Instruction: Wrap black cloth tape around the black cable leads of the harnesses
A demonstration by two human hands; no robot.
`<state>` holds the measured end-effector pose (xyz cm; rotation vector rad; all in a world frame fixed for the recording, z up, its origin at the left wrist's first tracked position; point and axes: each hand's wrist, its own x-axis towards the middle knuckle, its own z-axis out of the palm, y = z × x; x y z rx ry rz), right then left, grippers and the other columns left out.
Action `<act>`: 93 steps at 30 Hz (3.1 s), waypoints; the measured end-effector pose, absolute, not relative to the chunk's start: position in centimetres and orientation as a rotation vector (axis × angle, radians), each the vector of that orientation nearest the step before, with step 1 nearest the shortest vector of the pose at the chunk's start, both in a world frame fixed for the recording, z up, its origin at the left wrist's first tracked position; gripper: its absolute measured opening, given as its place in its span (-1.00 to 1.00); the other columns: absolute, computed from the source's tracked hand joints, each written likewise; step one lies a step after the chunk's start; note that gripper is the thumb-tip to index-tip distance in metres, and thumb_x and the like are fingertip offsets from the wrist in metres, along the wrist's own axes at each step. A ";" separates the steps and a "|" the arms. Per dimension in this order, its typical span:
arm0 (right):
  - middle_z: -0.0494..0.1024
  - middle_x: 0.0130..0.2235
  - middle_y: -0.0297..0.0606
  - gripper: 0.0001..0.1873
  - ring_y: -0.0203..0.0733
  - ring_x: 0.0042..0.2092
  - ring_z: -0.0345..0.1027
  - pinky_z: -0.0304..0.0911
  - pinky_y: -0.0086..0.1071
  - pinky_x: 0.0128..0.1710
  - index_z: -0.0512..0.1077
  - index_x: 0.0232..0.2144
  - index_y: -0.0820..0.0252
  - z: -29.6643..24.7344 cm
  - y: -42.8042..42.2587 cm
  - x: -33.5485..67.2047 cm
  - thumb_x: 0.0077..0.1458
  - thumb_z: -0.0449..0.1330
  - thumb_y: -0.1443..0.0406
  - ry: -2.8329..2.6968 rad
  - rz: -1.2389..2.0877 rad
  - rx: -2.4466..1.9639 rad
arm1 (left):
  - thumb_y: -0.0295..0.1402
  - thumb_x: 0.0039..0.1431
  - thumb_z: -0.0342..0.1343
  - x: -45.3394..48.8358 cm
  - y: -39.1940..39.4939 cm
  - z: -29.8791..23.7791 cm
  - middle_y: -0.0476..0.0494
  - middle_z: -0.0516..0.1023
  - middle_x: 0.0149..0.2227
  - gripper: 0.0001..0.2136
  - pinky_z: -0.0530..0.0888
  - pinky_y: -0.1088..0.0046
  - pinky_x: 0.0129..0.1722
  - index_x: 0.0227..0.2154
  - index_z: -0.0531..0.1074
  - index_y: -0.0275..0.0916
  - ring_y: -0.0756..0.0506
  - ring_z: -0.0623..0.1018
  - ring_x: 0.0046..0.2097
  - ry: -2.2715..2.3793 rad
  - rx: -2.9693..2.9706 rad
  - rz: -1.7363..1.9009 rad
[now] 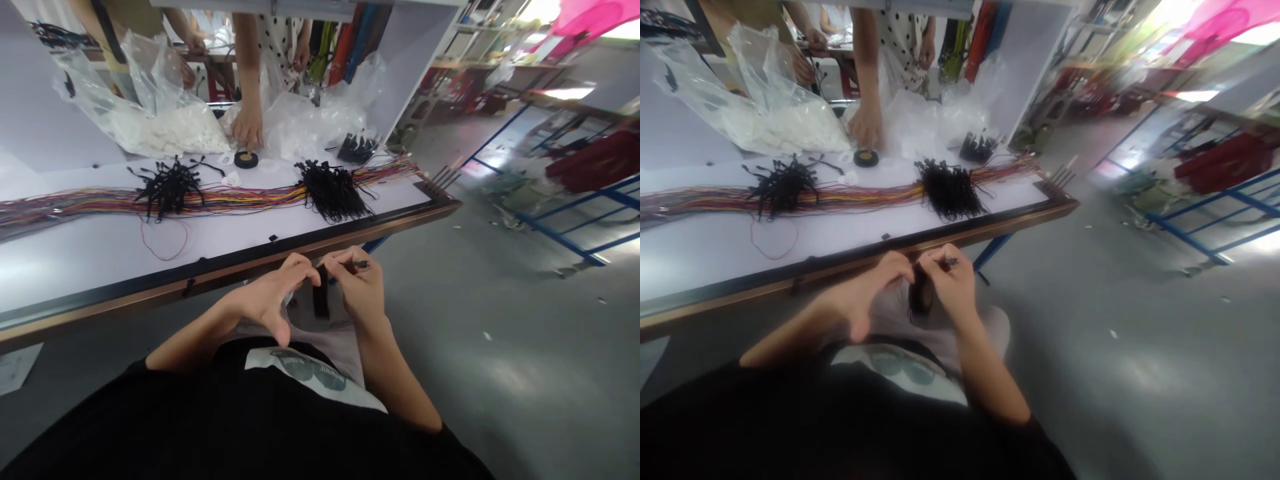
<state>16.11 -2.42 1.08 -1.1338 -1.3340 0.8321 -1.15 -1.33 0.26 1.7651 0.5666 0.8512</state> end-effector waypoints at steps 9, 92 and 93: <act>0.46 -0.43 -0.38 -0.96 -0.28 -0.38 0.34 0.25 -0.37 -0.38 0.40 -0.45 0.10 1.6 -2.8 15.2 -0.02 0.18 0.27 -1.575 0.627 -1.169 | -0.45 0.03 0.04 1.3 -0.4 -1.1 -0.01 0.47 -0.50 -0.91 0.36 0.56 -0.40 -0.54 0.39 -0.24 0.05 0.44 -0.44 0.978 2.009 1.352; 0.44 -0.50 -0.39 -0.84 -0.27 -0.48 0.37 0.31 -0.33 -0.43 0.32 -0.57 0.14 0.4 -2.0 14.4 -0.08 0.22 0.23 -1.252 0.945 -1.131 | 0.05 -0.20 0.21 -0.4 -1.6 -0.5 -0.11 0.37 -0.35 -0.51 0.42 0.39 -0.32 -0.33 0.32 -0.25 -0.06 0.42 -0.29 0.734 1.303 1.098; 0.43 -0.52 -0.41 -0.83 -0.28 -0.49 0.36 0.30 -0.33 -0.44 0.31 -0.57 0.14 0.4 -2.0 14.4 -0.09 0.22 0.23 -1.219 0.955 -1.156 | 0.01 -0.28 0.28 -0.8 -1.9 -0.3 -0.13 0.36 -0.26 -0.46 0.42 0.34 -0.20 -0.28 0.32 -0.24 -0.10 0.41 -0.20 0.754 1.404 1.098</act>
